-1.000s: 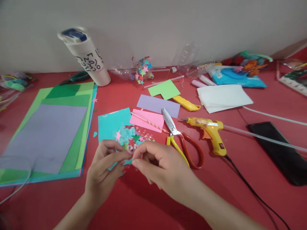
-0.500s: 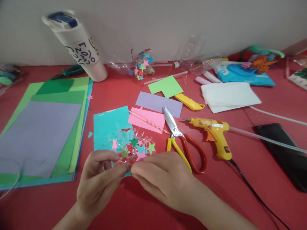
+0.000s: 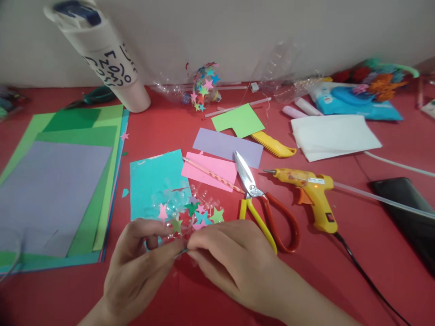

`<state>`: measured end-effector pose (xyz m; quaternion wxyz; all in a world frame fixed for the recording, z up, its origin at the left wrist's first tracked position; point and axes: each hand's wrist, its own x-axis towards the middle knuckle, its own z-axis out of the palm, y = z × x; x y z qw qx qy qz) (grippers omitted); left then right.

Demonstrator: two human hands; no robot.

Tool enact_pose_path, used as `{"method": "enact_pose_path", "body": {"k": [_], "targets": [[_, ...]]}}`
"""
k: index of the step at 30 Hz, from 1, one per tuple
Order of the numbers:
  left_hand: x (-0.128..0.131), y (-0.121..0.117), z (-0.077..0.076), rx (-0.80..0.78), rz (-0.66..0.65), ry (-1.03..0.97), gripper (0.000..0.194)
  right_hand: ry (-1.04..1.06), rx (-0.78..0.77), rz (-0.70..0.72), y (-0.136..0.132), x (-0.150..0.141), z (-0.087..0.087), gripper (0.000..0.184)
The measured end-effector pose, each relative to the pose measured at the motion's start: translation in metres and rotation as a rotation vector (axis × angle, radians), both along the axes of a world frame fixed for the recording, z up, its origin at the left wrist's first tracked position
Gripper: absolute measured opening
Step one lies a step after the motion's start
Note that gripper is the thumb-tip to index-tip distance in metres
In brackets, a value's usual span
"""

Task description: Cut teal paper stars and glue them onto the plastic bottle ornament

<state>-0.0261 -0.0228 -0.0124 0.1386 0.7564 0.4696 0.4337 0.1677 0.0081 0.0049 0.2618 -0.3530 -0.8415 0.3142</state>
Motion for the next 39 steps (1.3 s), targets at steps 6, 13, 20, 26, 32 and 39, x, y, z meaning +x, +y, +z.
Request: {"method": "enact_pose_path", "body": {"k": [6,13,20,26,32,39], "targets": [[0.0038,0.001,0.0032,-0.057,0.038,-0.074,0.018,-0.012,-0.034,-0.021,-0.0018,-0.0008,0.0001,0.009],[0.0035,0.0006,0.001,-0.026,0.012,-0.068,0.019,-0.031,-0.04,-0.021,-0.0033,-0.0049,0.002,0.012],[-0.0029,-0.002,-0.0024,-0.03,-0.017,0.013,0.023,-0.048,-0.09,-0.039,-0.0055,-0.0062,0.0036,0.012],[-0.0033,-0.0035,-0.0053,-0.037,-0.068,-0.021,0.022,-0.049,-0.091,-0.044,-0.0056,-0.0065,0.0035,0.012],[-0.0023,-0.0031,-0.0057,-0.039,-0.073,-0.042,0.02,-0.055,-0.079,-0.034,-0.0056,-0.007,0.0013,0.013],[-0.003,-0.003,-0.0065,-0.051,-0.082,-0.035,0.02,-0.051,-0.057,-0.058,-0.0053,-0.0087,0.0009,0.014]]}}
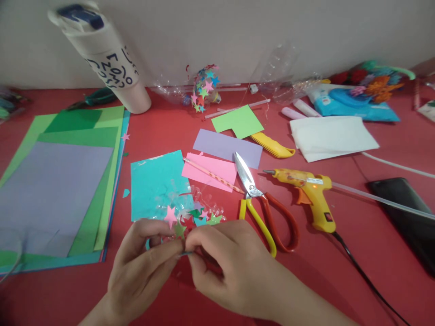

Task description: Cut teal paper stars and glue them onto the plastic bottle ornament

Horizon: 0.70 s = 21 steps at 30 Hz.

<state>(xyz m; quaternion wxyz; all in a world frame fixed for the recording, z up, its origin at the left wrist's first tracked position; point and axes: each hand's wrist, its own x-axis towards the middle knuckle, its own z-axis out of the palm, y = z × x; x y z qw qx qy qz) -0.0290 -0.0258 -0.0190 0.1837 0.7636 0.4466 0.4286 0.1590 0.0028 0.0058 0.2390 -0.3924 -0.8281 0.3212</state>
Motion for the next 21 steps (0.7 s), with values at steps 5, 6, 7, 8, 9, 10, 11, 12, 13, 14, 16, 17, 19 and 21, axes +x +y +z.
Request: {"method": "enact_pose_path", "body": {"k": [5,6,7,8,9,10,11,12,13,14,16,17,19,21], "targets": [[-0.0004,0.0002,-0.0007,-0.013,-0.005,-0.005,0.02,0.002,-0.015,-0.012,0.0,-0.0002,-0.0004,0.014],[-0.0006,-0.0001,-0.0009,-0.019,-0.006,-0.003,0.02,0.002,-0.023,-0.015,0.0001,-0.0003,-0.0006,0.014],[-0.0008,-0.0005,-0.0012,-0.024,-0.009,0.002,0.02,0.004,-0.03,-0.019,0.0001,-0.0004,-0.0007,0.013],[-0.0011,-0.0011,-0.0013,-0.028,-0.01,0.009,0.02,0.006,-0.035,-0.026,0.0001,-0.0006,-0.0008,0.013],[-0.0014,-0.0018,-0.0014,-0.03,-0.008,0.019,0.02,0.008,-0.038,-0.03,0.0,-0.0008,-0.0009,0.013],[-0.0016,-0.0024,-0.0013,-0.027,-0.006,0.028,0.02,0.005,-0.04,-0.034,0.0,-0.0011,-0.0007,0.013],[-0.0017,-0.003,-0.0011,-0.025,0.0,0.036,0.02,-0.003,-0.04,-0.035,-0.0001,-0.0014,-0.0005,0.013],[-0.0018,-0.0033,-0.0008,-0.022,0.005,0.045,0.02,-0.014,-0.041,-0.031,-0.0002,-0.0017,-0.0001,0.013],[-0.0018,-0.0034,-0.0004,-0.021,0.009,0.056,0.02,-0.023,-0.042,-0.03,-0.0003,-0.002,0.0005,0.013],[-0.0017,-0.0034,0.0,-0.023,0.013,0.066,0.021,-0.025,-0.042,-0.032,-0.0004,-0.0024,0.001,0.014],[-0.0014,-0.0028,0.0011,-0.022,0.017,0.082,0.022,-0.018,-0.045,-0.036,-0.0002,-0.0029,0.002,0.014],[-0.0012,-0.0024,0.0017,-0.019,0.021,0.086,0.022,-0.007,-0.051,-0.037,0.0001,-0.0032,0.0025,0.014],[-0.0014,-0.0024,0.0031,-0.011,0.03,0.089,0.021,0.022,-0.069,-0.035,0.0015,-0.0035,0.0031,0.015],[-0.0025,-0.0037,0.0047,-0.022,0.033,0.091,0.025,0.059,-0.093,-0.026,0.0038,-0.0035,0.0034,0.015]]}}
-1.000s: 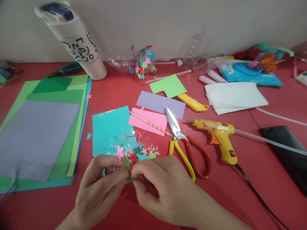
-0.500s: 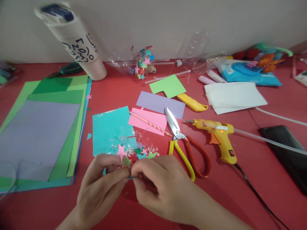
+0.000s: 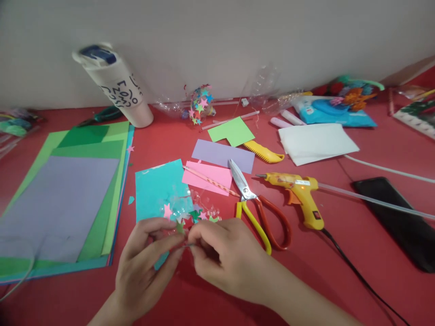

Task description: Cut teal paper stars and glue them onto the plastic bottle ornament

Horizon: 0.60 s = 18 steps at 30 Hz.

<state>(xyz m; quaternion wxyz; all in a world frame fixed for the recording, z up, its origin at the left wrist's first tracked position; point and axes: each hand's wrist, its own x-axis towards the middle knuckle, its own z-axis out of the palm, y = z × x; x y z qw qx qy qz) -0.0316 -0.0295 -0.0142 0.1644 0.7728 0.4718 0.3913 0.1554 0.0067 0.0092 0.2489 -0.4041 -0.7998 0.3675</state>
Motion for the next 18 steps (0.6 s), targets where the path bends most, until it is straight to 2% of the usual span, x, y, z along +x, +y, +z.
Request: {"method": "enact_pose_path", "body": {"k": [4,7,9,11,15,18], "targets": [[-0.005,-0.005,0.003,0.023,0.028,-0.075,0.041,0.057,-0.057,0.043,0.005,0.001,0.001,0.015],[-0.009,-0.005,0.003,0.112,0.17,-0.151,0.043,-0.004,-0.093,0.094,0.007,0.003,0.002,0.016],[-0.009,-0.002,0.003,0.083,0.271,-0.173,0.041,-0.071,-0.08,0.122,0.007,0.004,0.004,0.016],[-0.008,0.004,0.002,-0.071,0.285,-0.235,0.039,-0.132,-0.032,0.144,0.007,0.005,0.008,0.014],[-0.001,0.013,-0.002,-0.489,0.218,-0.474,0.036,-0.215,0.082,0.176,0.007,0.006,0.016,0.013],[0.004,0.016,-0.005,-0.598,0.235,-0.554,0.038,-0.293,0.217,0.177,0.006,0.007,0.019,0.019]]}}
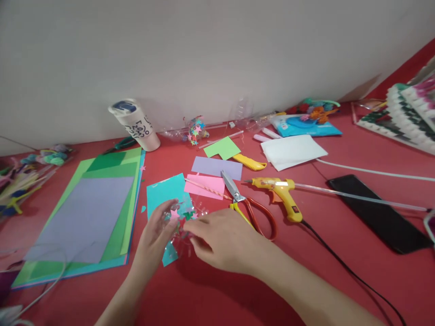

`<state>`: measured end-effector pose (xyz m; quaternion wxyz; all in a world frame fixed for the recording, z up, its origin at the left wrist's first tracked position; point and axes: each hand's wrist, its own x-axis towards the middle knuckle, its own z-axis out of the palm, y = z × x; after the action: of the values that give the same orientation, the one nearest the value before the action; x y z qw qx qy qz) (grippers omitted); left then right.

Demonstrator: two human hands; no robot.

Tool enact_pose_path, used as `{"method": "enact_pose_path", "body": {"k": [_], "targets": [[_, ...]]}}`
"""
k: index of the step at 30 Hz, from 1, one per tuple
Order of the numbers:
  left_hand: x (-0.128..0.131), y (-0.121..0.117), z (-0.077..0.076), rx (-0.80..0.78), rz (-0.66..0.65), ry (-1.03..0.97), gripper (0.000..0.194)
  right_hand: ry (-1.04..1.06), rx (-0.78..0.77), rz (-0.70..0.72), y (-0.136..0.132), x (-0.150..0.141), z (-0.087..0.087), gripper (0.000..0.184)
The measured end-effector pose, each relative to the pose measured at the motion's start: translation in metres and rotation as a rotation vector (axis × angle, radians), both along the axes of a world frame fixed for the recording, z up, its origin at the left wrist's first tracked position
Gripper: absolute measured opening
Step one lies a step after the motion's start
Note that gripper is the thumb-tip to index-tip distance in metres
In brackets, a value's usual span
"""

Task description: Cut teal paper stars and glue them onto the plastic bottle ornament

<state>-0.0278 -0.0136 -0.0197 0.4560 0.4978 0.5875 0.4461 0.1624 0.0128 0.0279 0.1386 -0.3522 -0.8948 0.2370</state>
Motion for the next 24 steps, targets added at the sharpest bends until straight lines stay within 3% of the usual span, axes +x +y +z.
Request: {"method": "enact_pose_path", "body": {"k": [5,14,24], "targets": [[0.003,0.0,-0.002,-0.01,0.047,-0.013,0.04,0.139,0.197,-0.098,-0.005,0.007,-0.006,0.031],[0.006,0.0,0.006,-0.048,0.102,0.035,0.043,0.325,0.169,-0.137,-0.021,0.012,-0.013,0.02],[0.006,-0.008,0.005,-0.001,0.119,-0.022,0.041,0.19,0.324,-0.015,-0.025,-0.011,-0.014,0.024]]}}
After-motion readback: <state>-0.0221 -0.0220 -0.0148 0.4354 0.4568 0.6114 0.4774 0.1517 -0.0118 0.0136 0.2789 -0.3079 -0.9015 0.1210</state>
